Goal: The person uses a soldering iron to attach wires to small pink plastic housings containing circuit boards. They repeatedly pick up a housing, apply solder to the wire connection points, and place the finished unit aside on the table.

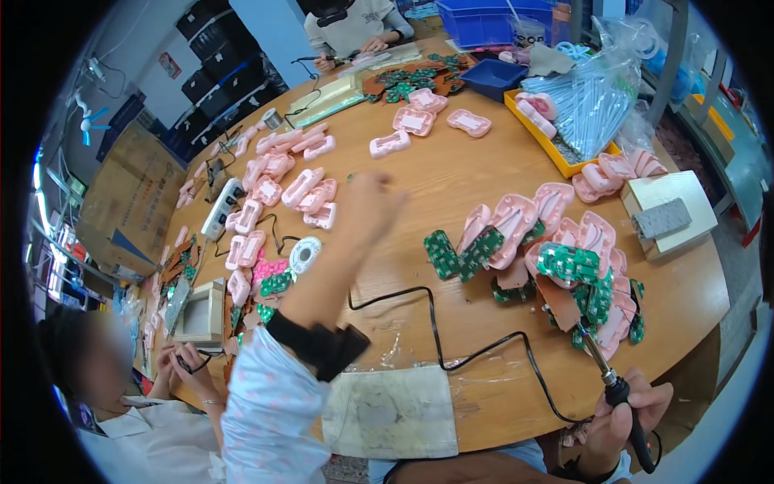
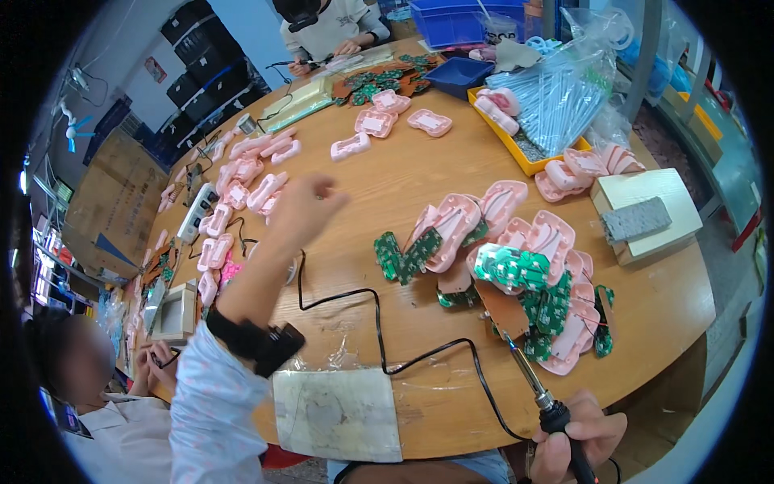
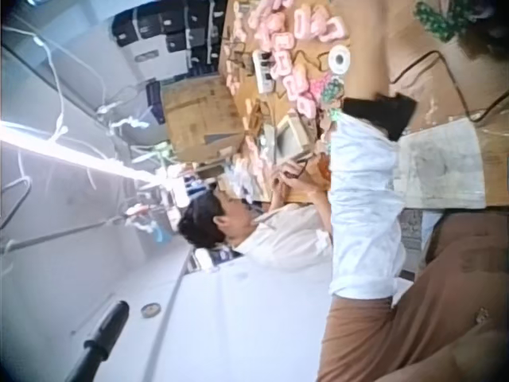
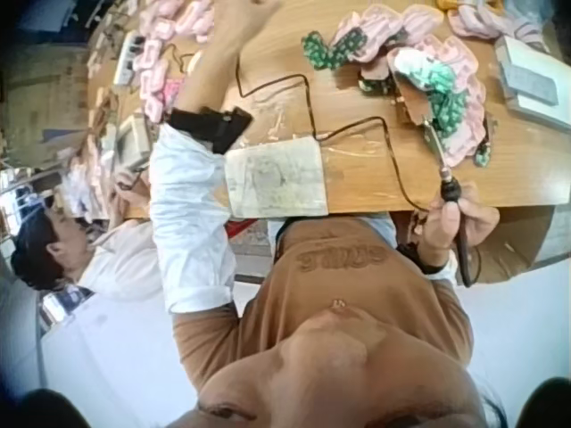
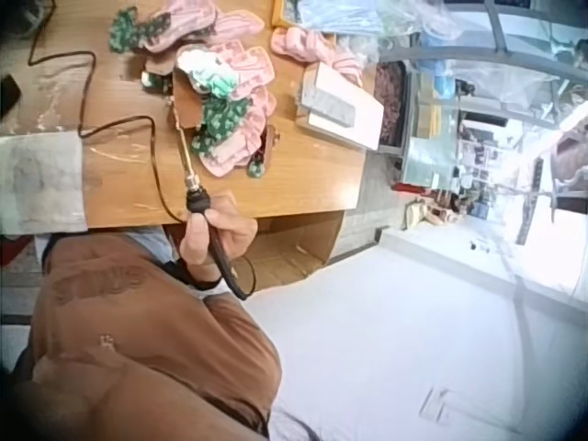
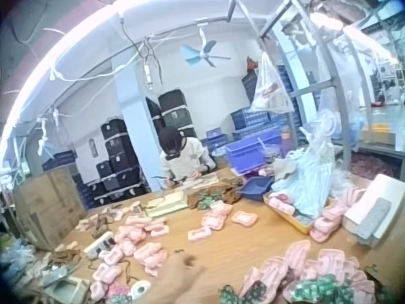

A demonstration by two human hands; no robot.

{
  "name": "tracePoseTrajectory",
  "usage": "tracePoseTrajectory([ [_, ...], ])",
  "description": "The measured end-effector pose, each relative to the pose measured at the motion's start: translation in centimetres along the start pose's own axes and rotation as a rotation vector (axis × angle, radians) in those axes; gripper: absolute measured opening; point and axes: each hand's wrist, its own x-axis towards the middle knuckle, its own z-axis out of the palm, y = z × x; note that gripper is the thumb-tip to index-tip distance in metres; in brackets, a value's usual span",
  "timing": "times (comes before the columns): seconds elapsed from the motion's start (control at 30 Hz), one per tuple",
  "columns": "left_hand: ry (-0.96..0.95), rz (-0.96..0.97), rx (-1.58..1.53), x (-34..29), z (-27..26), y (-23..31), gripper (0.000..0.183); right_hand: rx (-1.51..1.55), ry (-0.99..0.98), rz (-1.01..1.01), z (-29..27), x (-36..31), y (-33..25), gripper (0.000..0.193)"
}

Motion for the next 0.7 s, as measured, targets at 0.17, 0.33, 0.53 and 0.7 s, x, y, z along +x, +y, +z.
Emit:
tracePoseTrajectory([
  [0.17,0.282,0.105,0.56,4.0,-2.8,-10.6,0.038,-0.01,-0.029,0.042,0.9,0.3,0.8,0.033],
  [0.33,0.191,0.142,0.515,5.0,-3.5,-13.9,0.027,-0.006,-0.026,0.007,2.4,0.9,1.4,0.032],
  [0.53,0.074,0.291,0.165,-1.1,-8.1,-8.9,0.01,-0.003,-0.027,-0.056,2.8,1.4,0.9,0.03],
  [0.7,-0.142,0.691,0.208,-18.6,-8.1,-1.0,0.019,-0.008,-0.029,-0.036,2.5,0.7,-0.3,0.032],
])
